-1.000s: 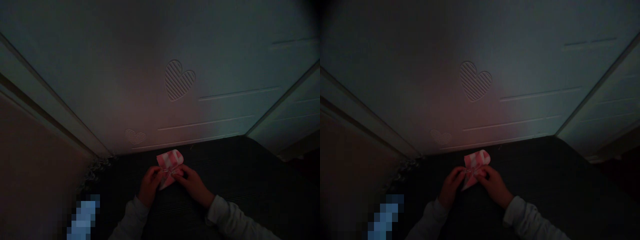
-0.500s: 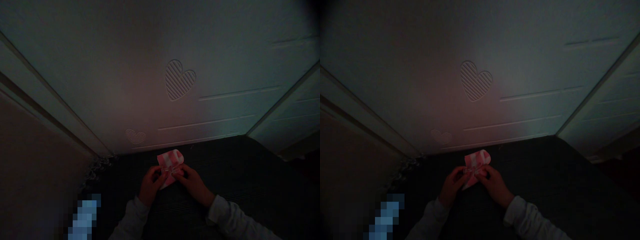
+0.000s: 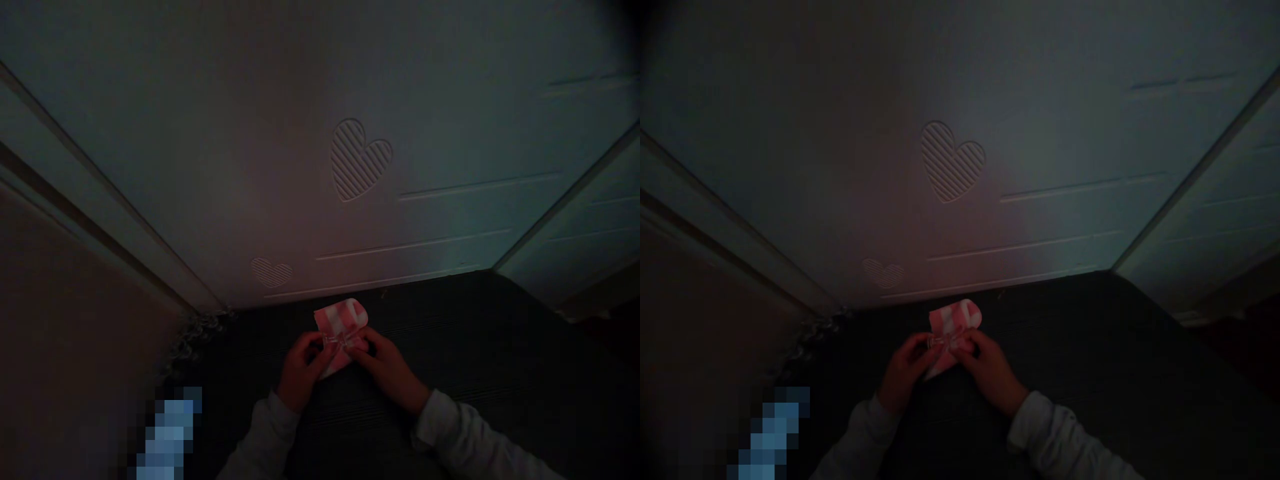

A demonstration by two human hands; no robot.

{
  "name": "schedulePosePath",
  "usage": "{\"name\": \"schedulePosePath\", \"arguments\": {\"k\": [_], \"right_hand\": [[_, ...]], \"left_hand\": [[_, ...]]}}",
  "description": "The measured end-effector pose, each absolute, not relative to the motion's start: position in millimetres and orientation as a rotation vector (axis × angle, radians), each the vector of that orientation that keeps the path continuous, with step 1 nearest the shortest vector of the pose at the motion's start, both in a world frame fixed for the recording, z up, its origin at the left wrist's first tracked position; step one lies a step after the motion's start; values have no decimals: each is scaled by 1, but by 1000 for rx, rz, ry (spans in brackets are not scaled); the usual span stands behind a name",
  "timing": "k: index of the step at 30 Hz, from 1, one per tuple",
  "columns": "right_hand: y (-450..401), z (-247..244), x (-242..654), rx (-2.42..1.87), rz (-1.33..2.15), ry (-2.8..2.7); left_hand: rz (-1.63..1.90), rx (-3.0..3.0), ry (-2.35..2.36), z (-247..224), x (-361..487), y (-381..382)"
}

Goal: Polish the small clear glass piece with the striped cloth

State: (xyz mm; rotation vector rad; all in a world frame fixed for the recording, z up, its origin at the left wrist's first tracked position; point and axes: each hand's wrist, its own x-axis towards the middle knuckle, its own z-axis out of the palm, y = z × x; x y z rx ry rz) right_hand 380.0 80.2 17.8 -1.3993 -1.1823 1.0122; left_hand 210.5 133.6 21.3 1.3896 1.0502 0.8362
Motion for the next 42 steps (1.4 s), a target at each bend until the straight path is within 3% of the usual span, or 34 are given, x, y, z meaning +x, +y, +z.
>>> {"name": "schedulePosePath", "arguments": {"k": [42], "right_hand": [[80, 13, 381, -1428, 992, -1147]], "left_hand": [[800, 1362, 1078, 20, 212, 134]]}}
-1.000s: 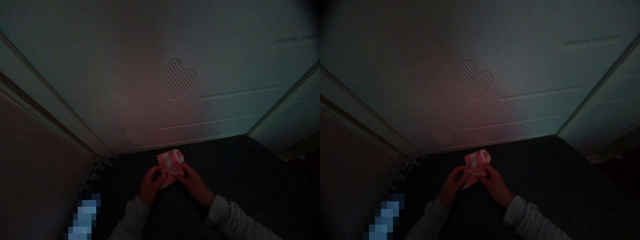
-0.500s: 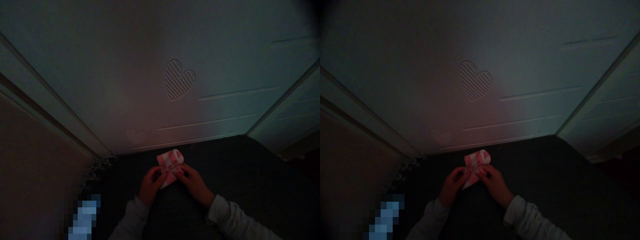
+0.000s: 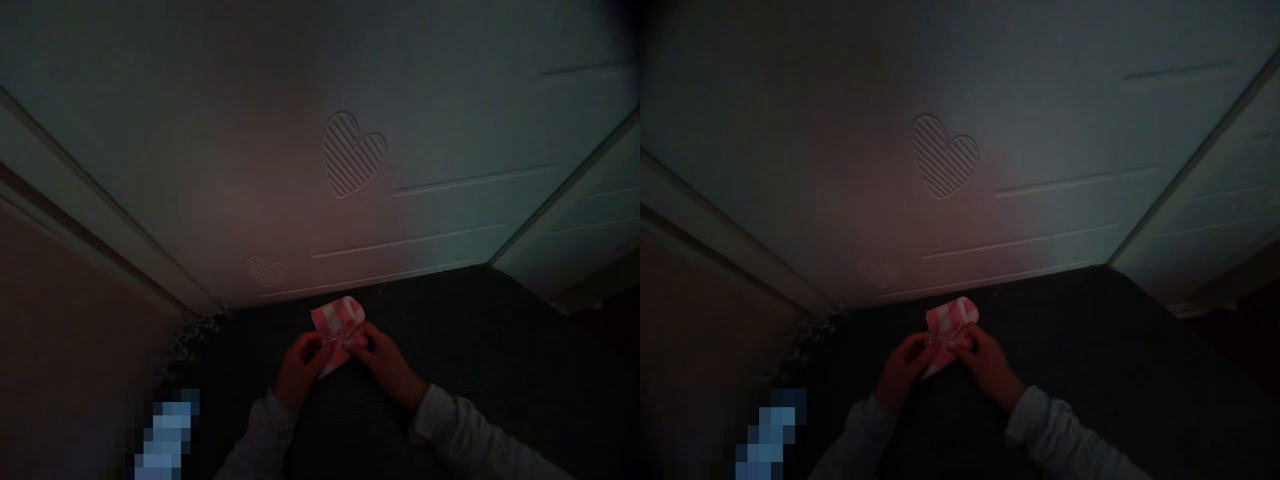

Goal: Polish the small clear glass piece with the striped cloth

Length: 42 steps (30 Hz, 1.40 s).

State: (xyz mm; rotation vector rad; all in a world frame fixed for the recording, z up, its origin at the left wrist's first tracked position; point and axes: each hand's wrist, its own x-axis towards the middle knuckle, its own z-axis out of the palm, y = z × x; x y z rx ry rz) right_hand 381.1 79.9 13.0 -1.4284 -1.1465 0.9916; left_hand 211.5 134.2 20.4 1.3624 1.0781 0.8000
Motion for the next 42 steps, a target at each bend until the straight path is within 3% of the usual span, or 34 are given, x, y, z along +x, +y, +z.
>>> {"name": "schedulePosePath", "arguments": {"k": [42], "right_hand": [[80, 19, 380, -1431, 995, -1138]], "left_hand": [[802, 1423, 1054, 17, 209, 134]]}}
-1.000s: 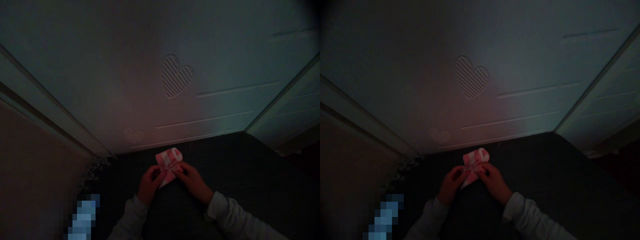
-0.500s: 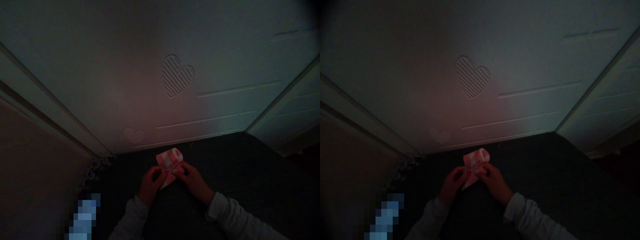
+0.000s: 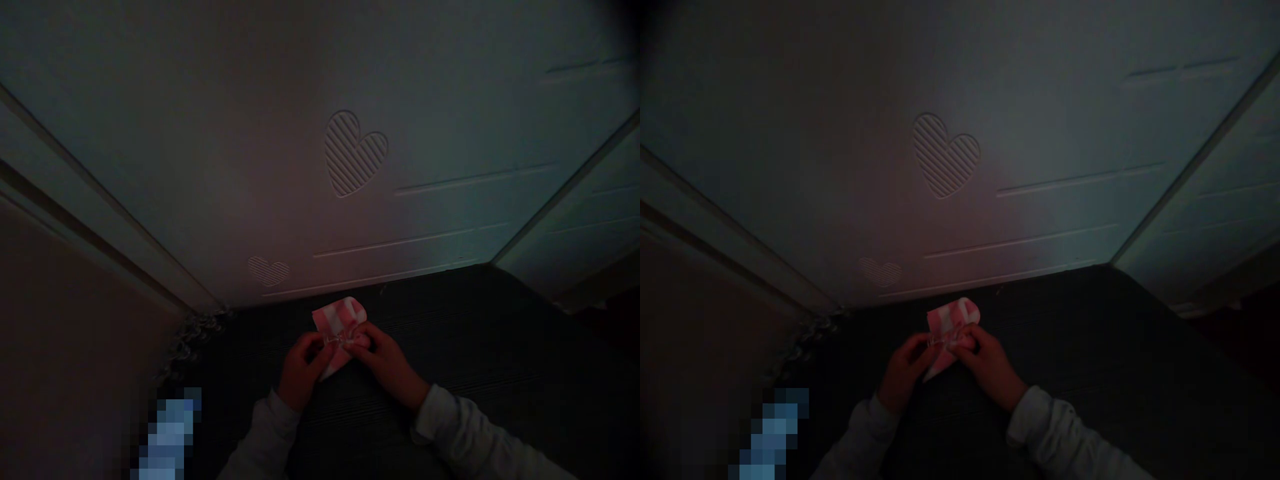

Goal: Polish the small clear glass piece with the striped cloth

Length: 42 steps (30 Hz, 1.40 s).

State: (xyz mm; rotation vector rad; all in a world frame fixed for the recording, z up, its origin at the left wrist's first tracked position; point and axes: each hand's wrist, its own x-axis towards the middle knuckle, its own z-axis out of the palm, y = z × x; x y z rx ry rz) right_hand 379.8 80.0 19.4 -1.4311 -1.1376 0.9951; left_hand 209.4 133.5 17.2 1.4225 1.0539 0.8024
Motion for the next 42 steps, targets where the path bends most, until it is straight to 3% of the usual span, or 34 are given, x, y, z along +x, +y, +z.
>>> {"name": "schedulePosePath", "arguments": {"k": [42], "right_hand": [[80, 21, 381, -1421, 998, -1135]], "left_hand": [[808, 1358, 1041, 25, 211, 136]]}}
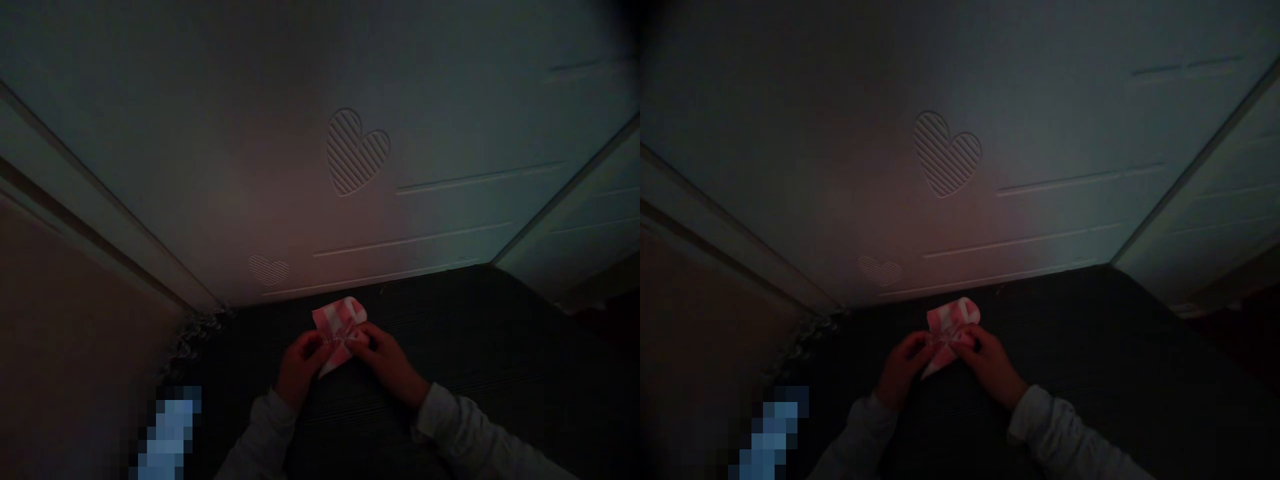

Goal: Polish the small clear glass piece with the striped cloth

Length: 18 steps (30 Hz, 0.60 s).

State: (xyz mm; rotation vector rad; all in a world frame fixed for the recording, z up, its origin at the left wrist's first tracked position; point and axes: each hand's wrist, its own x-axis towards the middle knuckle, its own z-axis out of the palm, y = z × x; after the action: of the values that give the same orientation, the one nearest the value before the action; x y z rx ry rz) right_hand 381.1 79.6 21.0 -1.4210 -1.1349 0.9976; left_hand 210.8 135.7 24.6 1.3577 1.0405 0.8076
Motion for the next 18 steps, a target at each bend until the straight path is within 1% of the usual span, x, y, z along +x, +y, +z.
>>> {"name": "schedulePosePath", "arguments": {"k": [9, 18], "right_hand": [[78, 17, 381, -1443, 986, -1137], [79, 20, 380, -1428, 991, -1131]], "left_hand": [[853, 1485, 1038, 30, 211, 135], [849, 1463, 1028, 28, 212, 135]]}}
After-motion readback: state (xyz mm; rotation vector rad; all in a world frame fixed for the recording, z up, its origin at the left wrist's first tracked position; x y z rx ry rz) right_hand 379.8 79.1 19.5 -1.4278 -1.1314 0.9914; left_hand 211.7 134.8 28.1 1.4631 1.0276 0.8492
